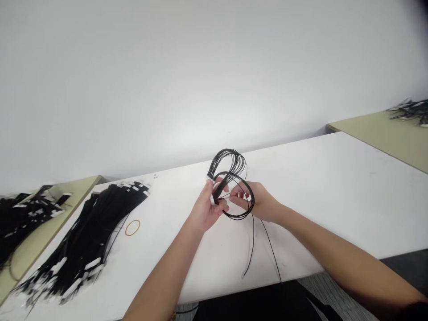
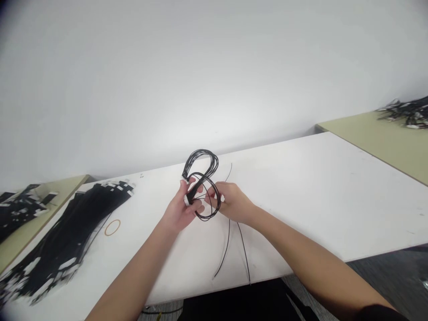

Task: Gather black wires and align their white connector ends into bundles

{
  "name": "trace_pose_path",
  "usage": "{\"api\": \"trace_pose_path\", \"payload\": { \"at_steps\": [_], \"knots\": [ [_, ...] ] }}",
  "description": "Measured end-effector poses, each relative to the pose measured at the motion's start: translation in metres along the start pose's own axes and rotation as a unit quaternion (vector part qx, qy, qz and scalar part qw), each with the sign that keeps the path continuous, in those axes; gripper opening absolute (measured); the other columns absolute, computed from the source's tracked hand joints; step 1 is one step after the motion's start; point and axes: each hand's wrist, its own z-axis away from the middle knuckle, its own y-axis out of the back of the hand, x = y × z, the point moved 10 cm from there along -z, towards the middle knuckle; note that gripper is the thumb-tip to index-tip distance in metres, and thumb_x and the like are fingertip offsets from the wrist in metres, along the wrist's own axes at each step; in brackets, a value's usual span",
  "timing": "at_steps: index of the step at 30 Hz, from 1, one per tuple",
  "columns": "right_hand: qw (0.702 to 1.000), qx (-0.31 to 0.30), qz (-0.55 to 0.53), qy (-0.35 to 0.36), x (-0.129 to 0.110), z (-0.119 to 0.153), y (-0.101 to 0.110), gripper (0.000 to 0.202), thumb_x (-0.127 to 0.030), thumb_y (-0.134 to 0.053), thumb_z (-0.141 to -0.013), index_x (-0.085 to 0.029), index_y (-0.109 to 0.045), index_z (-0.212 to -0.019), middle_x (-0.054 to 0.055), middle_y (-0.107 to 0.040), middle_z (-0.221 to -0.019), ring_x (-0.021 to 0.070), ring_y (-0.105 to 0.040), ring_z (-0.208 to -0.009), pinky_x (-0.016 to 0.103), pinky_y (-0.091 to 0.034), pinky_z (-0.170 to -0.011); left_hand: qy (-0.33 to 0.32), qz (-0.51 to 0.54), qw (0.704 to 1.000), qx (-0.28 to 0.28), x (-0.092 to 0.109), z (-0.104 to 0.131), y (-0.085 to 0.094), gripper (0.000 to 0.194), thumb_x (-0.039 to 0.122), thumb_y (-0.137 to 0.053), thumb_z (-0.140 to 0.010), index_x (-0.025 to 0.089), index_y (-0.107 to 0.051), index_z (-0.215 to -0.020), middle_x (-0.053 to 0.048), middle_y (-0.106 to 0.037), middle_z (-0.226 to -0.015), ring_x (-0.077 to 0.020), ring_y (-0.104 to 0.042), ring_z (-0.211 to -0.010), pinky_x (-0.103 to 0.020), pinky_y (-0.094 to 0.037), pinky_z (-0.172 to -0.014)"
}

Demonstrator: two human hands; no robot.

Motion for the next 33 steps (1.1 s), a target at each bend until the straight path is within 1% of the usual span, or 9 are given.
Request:
{"api": "trace_pose_path", "payload": {
  "at_steps": [3, 8, 10, 13, 20, 23, 27, 30, 33],
  "knots": [
    [1.0, 0.008, 0.002, 0.006, 0.002, 0.0, -0.001, 0.015, -0.029, -0.052, -0.086, -0.017, -0.059, -0.08, 0.003, -0.06, -0.078, 0.0105, -0.052, -0.066, 0.025, -0.043, -0.063, 0.004, -0.009, 1.0, 0.009, -0.001, -0.001, 0.002, 0.038, 0.058, -0.047, -0.082, 0.025, -0.048, -0.101, 0.005, -0.051, -0.085, 0.0035, -0.028, -0.039, -0.018, -0.036, -0.046],
    [0.993, 0.055, 0.07, 0.078, -0.014, 0.002, 0.006, 0.014, -0.026, -0.048, -0.088, -0.017, -0.055, -0.08, 0.003, -0.059, -0.081, 0.0119, -0.051, -0.071, 0.025, -0.041, -0.066, 0.006, -0.009, 1.0, 0.012, -0.003, -0.001, 0.002, 0.038, 0.059, -0.048, -0.082, 0.025, -0.049, -0.1, 0.005, -0.05, -0.085, 0.0034, -0.028, -0.039, -0.018, -0.038, -0.047],
    [0.994, 0.042, 0.08, 0.066, -0.013, 0.003, 0.004, 0.015, -0.027, -0.046, -0.089, -0.018, -0.053, -0.08, 0.001, -0.056, -0.073, 0.0106, -0.047, -0.064, 0.024, -0.039, -0.061, 0.008, -0.008, 1.0, 0.011, -0.004, -0.001, 0.002, 0.038, 0.059, -0.048, -0.082, 0.025, -0.049, -0.1, 0.005, -0.05, -0.085, 0.0032, -0.028, -0.039, -0.018, -0.038, -0.047],
    [0.999, -0.015, 0.039, 0.006, -0.001, 0.003, -0.003, 0.019, -0.033, -0.044, -0.09, -0.019, -0.052, -0.08, -0.003, -0.046, -0.06, 0.0085, -0.037, -0.053, 0.021, -0.032, -0.051, 0.007, 0.0, 1.0, 0.013, -0.004, -0.001, 0.003, 0.037, 0.058, -0.047, -0.082, 0.026, -0.048, -0.1, 0.005, -0.05, -0.085, 0.0031, -0.029, -0.039, -0.019, -0.039, -0.048],
    [0.994, -0.066, 0.074, -0.044, 0.012, 0.004, -0.004, 0.019, -0.037, -0.047, -0.088, -0.024, -0.059, -0.093, -0.006, -0.038, -0.051, 0.0081, -0.032, -0.047, 0.021, -0.028, -0.048, 0.01, 0.018, 1.0, 0.013, -0.004, -0.001, 0.004, 0.035, 0.057, -0.047, -0.083, 0.027, -0.048, -0.101, 0.006, -0.05, -0.084, 0.0028, -0.03, -0.038, -0.019, -0.038, -0.047],
    [0.991, -0.092, 0.077, -0.051, 0.014, 0.004, -0.008, 0.018, -0.035, -0.047, -0.087, -0.022, -0.06, -0.085, -0.005, -0.043, -0.054, 0.0078, -0.034, -0.049, 0.02, -0.03, -0.048, 0.01, 0.018, 1.0, 0.006, -0.004, -0.001, 0.003, 0.036, 0.057, -0.047, -0.083, 0.026, -0.048, -0.101, 0.006, -0.05, -0.084, 0.0032, -0.03, -0.037, -0.019, -0.037, -0.047],
    [0.994, -0.065, 0.081, -0.036, 0.008, 0.001, 0.0, 0.015, -0.03, -0.048, -0.086, -0.019, -0.056, -0.081, 0.0, -0.054, -0.073, 0.0088, -0.045, -0.061, 0.022, -0.035, -0.055, 0.006, 0.016, 1.0, 0.008, -0.004, -0.002, 0.002, 0.036, 0.057, -0.047, -0.083, 0.026, -0.049, -0.102, 0.005, -0.05, -0.084, 0.0029, -0.031, -0.037, -0.019, -0.037, -0.046],
    [0.994, -0.082, 0.007, -0.069, 0.012, 0.001, 0.004, 0.016, -0.032, -0.048, -0.087, -0.018, -0.051, -0.082, -0.002, -0.048, -0.067, 0.0083, -0.039, -0.058, 0.021, -0.032, -0.053, 0.0, 0.016, 1.0, 0.022, -0.003, -0.002, 0.005, 0.036, 0.056, -0.049, -0.082, 0.026, -0.05, -0.102, 0.005, -0.051, -0.085, 0.0024, -0.032, -0.037, -0.019, -0.038, -0.046],
    [0.969, -0.106, -0.173, -0.141, 0.02, 0.003, 0.01, 0.016, -0.034, -0.052, -0.085, -0.019, -0.053, -0.09, -0.003, -0.042, -0.061, 0.0079, -0.037, -0.054, 0.022, -0.031, -0.05, 0.0, 0.022, 0.999, 0.039, -0.002, -0.002, 0.008, 0.036, 0.055, -0.051, -0.081, 0.026, -0.051, -0.103, 0.005, -0.05, -0.085, 0.0022, -0.033, -0.038, -0.019, -0.039, -0.046]
  ]
}}
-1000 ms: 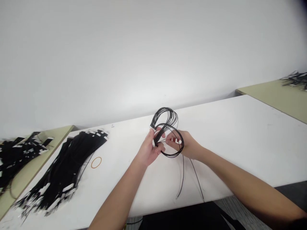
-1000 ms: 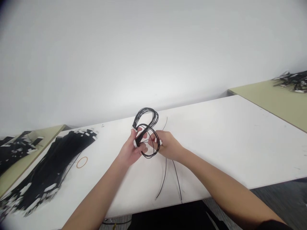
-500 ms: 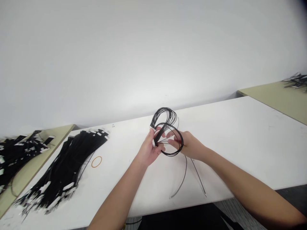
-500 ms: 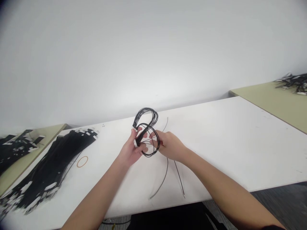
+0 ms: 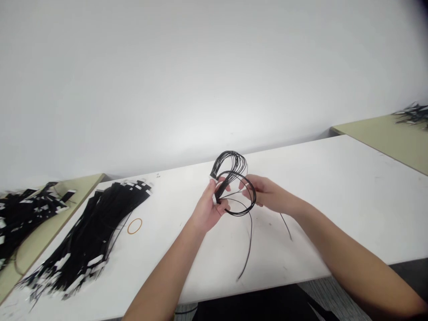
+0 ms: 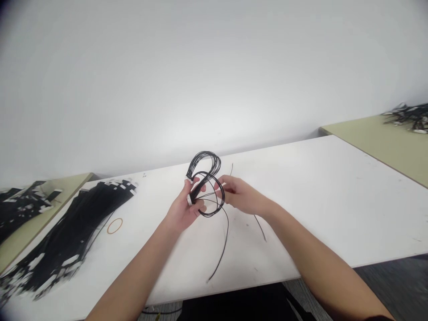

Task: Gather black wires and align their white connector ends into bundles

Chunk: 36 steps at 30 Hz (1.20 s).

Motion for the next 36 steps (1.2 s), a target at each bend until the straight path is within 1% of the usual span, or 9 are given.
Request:
{"api": "trace_pose_path", "payload": {
  "at_steps": [4, 7, 14, 20, 23, 27, 31, 34, 36],
  "knots": [
    [0.952, 0.026, -0.306, -0.009, -0.003, 0.003, 0.023, 0.019, -0.034, -0.052, -0.083, -0.016, -0.058, -0.083, 0.0, -0.047, -0.066, 0.0098, -0.045, -0.053, 0.029, -0.043, -0.057, 0.007, -0.016, 1.0, 0.007, -0.001, 0.0, 0.001, 0.037, 0.056, -0.051, -0.081, 0.026, -0.053, -0.102, 0.003, -0.052, -0.088, 0.0014, -0.036, -0.039, -0.021, -0.041, -0.048],
    [0.905, 0.068, -0.418, 0.032, -0.007, 0.002, 0.037, 0.016, -0.025, -0.056, -0.075, -0.017, -0.063, -0.087, 0.002, -0.053, -0.076, 0.0122, -0.051, -0.059, 0.03, -0.046, -0.06, 0.01, -0.039, 0.999, 0.006, -0.003, -0.002, 0.002, 0.037, 0.056, -0.051, -0.081, 0.026, -0.054, -0.102, 0.002, -0.053, -0.093, 0.0005, -0.039, -0.041, -0.021, -0.042, -0.049],
    [0.887, 0.243, -0.39, 0.057, 0.009, 0.001, 0.057, 0.015, -0.032, -0.062, -0.082, -0.019, -0.066, -0.088, -0.003, -0.045, -0.067, 0.005, -0.046, -0.053, 0.022, -0.048, -0.057, 0.025, -0.105, 0.994, -0.012, -0.008, -0.003, 0.001, 0.038, 0.054, -0.049, -0.083, 0.022, -0.054, -0.102, -0.002, -0.057, -0.094, -0.0009, -0.044, -0.044, -0.022, -0.045, -0.054],
    [0.858, 0.314, -0.399, 0.072, 0.015, 0.006, 0.074, 0.021, -0.032, -0.068, -0.078, -0.016, -0.069, -0.092, 0.001, -0.055, -0.084, 0.0081, -0.058, -0.075, 0.022, -0.054, -0.073, 0.05, -0.182, 0.98, -0.063, -0.017, 0.001, -0.01, 0.04, 0.054, -0.047, -0.084, 0.019, -0.055, -0.099, -0.002, -0.056, -0.085, -0.0038, -0.048, -0.043, -0.024, -0.045, -0.055],
    [0.842, 0.331, -0.416, 0.089, 0.013, 0.009, 0.081, 0.026, -0.03, -0.07, -0.076, -0.023, -0.068, -0.101, -0.002, -0.057, -0.075, 0.0066, -0.058, -0.068, 0.027, -0.054, -0.081, 0.038, -0.198, 0.978, -0.054, -0.014, 0.001, -0.007, 0.04, 0.054, -0.047, -0.084, 0.018, -0.055, -0.099, -0.001, -0.056, -0.084, -0.003, -0.047, -0.044, -0.025, -0.045, -0.058],
    [0.867, 0.34, -0.337, 0.135, 0.002, 0.018, 0.087, 0.019, -0.027, -0.072, -0.073, -0.031, -0.069, -0.091, -0.004, -0.057, -0.064, 0.0054, -0.048, -0.049, 0.022, -0.048, -0.05, 0.026, -0.213, 0.976, -0.038, -0.009, 0.0, -0.003, 0.041, 0.055, -0.046, -0.084, 0.018, -0.055, -0.099, -0.001, -0.056, -0.084, -0.0027, -0.046, -0.044, -0.025, -0.045, -0.059],
    [0.921, 0.301, -0.049, 0.243, -0.038, 0.027, 0.07, 0.007, -0.018, -0.07, -0.072, -0.024, -0.072, -0.075, -0.001, -0.059, -0.064, 0.0068, -0.045, -0.051, 0.023, -0.039, -0.047, 0.015, -0.226, 0.974, -0.032, -0.006, -0.001, -0.002, 0.042, 0.056, -0.046, -0.084, 0.018, -0.055, -0.098, -0.002, -0.057, -0.085, -0.0034, -0.047, -0.045, -0.024, -0.044, -0.058],
    [0.908, 0.258, 0.163, 0.287, -0.055, 0.027, 0.042, 0.009, -0.012, -0.066, -0.072, -0.019, -0.071, -0.075, 0.0, -0.055, -0.059, 0.0077, -0.044, -0.053, 0.024, -0.038, -0.05, 0.011, -0.242, 0.97, -0.032, -0.006, -0.001, -0.001, 0.042, 0.056, -0.046, -0.084, 0.018, -0.055, -0.099, -0.003, -0.057, -0.086, -0.0038, -0.047, -0.047, -0.025, -0.044, -0.06],
    [0.899, 0.252, 0.209, 0.291, -0.057, 0.026, 0.034, 0.01, -0.01, -0.063, -0.072, -0.018, -0.069, -0.072, -0.001, -0.052, -0.056, 0.0071, -0.041, -0.051, 0.023, -0.036, -0.048, 0.009, -0.25, 0.968, -0.032, -0.006, -0.002, -0.001, 0.043, 0.056, -0.046, -0.084, 0.018, -0.055, -0.099, -0.003, -0.057, -0.087, -0.004, -0.047, -0.047, -0.026, -0.045, -0.061]
  ]
}}
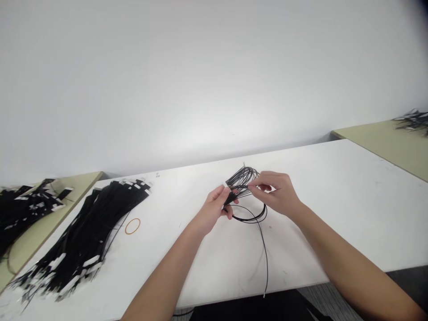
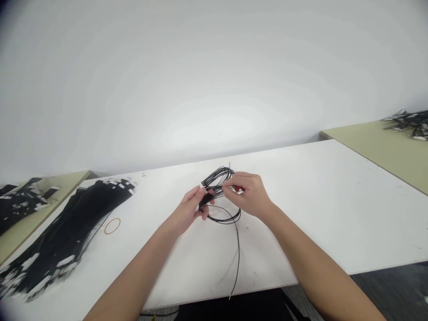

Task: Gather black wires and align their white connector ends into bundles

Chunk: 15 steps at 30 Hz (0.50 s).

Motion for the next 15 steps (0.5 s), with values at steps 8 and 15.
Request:
{"api": "trace_pose_path", "payload": {
  "at_steps": [8, 15],
  "knots": [
    [1.0, -0.007, 0.018, -0.012, 0.001, 0.0004, -0.0012, 0.012, -0.011, -0.058, -0.073, -0.018, -0.064, -0.066, -0.002, -0.05, -0.056, 0.0074, -0.039, -0.052, 0.022, -0.034, -0.048, 0.0, -0.021, 1.0, -0.001, -0.0002, 0.0004, -0.001, 0.044, 0.058, -0.046, -0.083, 0.017, -0.055, -0.098, -0.005, -0.058, -0.088, -0.0039, -0.047, -0.048, -0.027, -0.046, -0.063],
    [0.999, -0.022, 0.033, -0.018, 0.0016, -0.0002, -0.0033, 0.012, -0.011, -0.056, -0.073, -0.019, -0.062, -0.066, -0.001, -0.049, -0.058, 0.0085, -0.041, -0.054, 0.023, -0.035, -0.05, 0.0, -0.024, 1.0, -0.005, 0.0004, 0.0006, -0.0016, 0.043, 0.057, -0.045, -0.083, 0.017, -0.055, -0.096, -0.004, -0.058, -0.089, -0.0038, -0.048, -0.048, -0.026, -0.044, -0.062]
  ]
}}
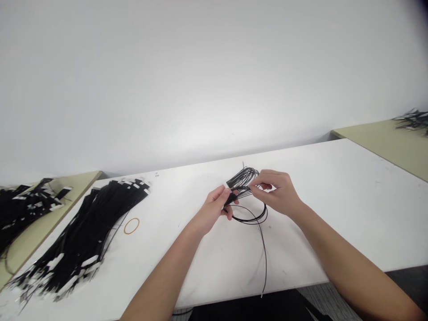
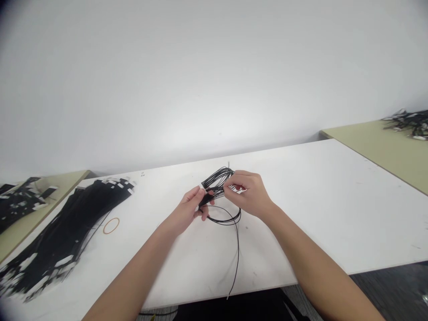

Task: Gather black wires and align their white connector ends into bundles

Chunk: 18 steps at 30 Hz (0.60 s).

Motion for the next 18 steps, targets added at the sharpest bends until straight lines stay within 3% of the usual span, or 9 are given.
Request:
{"api": "trace_pose_path", "payload": {
  "at_steps": [18],
  "knots": [
    [0.999, -0.006, 0.018, 0.026, -0.0045, -0.0007, 0.0018, 0.014, -0.007, -0.055, -0.07, -0.019, -0.061, -0.066, -0.001, -0.047, -0.058, 0.0081, -0.039, -0.054, 0.023, -0.034, -0.05, 0.011, 0.0, 1.0, -0.024, 0.0012, 0.003, -0.0044, 0.043, 0.057, -0.044, -0.084, 0.017, -0.055, -0.097, -0.003, -0.056, -0.089, -0.0038, -0.048, -0.048, -0.026, -0.044, -0.062]
  ]
}}
